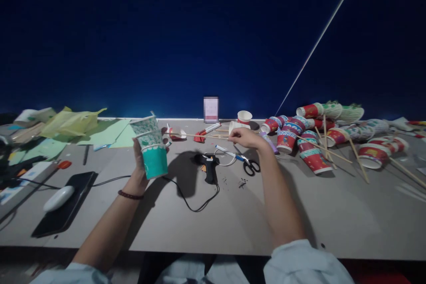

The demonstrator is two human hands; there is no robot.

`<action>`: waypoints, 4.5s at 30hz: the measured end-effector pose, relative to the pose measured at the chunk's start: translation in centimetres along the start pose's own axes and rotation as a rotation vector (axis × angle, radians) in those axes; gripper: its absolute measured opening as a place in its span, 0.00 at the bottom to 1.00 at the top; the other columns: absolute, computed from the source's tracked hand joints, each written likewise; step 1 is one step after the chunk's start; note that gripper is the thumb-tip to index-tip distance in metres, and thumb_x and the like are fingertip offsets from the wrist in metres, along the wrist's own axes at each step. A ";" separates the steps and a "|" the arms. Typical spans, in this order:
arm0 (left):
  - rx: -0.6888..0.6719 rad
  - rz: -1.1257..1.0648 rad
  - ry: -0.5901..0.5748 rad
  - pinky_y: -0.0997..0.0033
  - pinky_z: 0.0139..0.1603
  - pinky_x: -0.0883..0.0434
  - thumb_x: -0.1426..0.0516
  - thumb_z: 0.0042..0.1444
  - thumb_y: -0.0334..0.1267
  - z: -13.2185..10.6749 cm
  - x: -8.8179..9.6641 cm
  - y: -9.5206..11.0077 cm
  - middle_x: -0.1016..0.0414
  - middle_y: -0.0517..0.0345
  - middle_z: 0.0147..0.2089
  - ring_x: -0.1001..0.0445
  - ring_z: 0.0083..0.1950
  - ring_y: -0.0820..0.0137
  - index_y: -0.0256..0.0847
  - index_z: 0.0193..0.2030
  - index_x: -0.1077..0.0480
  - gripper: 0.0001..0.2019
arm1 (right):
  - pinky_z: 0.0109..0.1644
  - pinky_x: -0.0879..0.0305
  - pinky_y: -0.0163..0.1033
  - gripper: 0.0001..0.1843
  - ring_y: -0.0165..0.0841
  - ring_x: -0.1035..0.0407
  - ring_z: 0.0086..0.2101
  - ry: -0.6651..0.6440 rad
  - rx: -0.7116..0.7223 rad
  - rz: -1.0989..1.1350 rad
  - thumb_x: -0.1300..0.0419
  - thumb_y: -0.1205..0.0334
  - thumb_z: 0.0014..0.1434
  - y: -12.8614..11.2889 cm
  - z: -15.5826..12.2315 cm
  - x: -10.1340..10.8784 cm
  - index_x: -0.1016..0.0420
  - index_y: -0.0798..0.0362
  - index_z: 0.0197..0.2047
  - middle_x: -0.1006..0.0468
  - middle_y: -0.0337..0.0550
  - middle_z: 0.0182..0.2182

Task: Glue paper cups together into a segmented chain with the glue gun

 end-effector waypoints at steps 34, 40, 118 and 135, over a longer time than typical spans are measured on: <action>0.162 0.078 -0.049 0.67 0.35 0.24 0.38 0.45 0.60 -1.0 -1.3 -3.9 0.21 0.49 0.40 0.22 0.34 0.64 0.35 0.52 0.28 0.34 | 0.41 0.35 0.35 0.13 0.32 0.28 0.36 0.016 0.260 0.099 0.43 0.57 0.60 -6.2 2.0 -8.2 0.24 0.54 0.45 0.20 0.43 0.37; 0.205 0.124 -0.080 0.65 0.34 0.24 0.40 0.48 0.61 -0.7 -1.0 -4.7 0.21 0.48 0.35 0.22 0.32 0.62 0.33 0.52 0.29 0.34 | 0.35 0.36 0.35 0.13 0.30 0.31 0.29 0.015 0.159 0.149 0.46 0.70 0.56 -5.7 2.3 -8.7 0.24 0.55 0.43 0.22 0.43 0.33; -0.367 0.401 0.176 0.67 0.34 0.26 0.35 0.44 0.49 0.1 0.5 0.9 0.25 0.57 0.38 0.23 0.34 0.64 0.47 0.50 0.35 0.27 | 0.33 0.47 0.34 0.08 0.31 0.34 0.32 0.161 0.265 -0.230 0.45 0.62 0.61 -9.8 -2.3 -4.4 0.29 0.50 0.31 0.25 0.40 0.31; -0.437 0.644 0.199 0.67 0.49 0.30 0.32 0.40 0.43 -0.1 1.6 0.2 0.27 0.55 0.45 0.29 0.51 0.61 0.43 0.49 0.32 0.27 | 0.33 0.48 0.35 0.05 0.34 0.32 0.35 0.126 0.239 -0.283 0.46 0.66 0.58 -9.8 -1.1 -6.8 0.29 0.49 0.34 0.22 0.40 0.36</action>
Point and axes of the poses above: each hand's wrist, its own z-axis towards the middle knuckle, its own x-axis out of the back of the hand, y = z × x, the point moved 8 cm from there along z, towards the middle knuckle
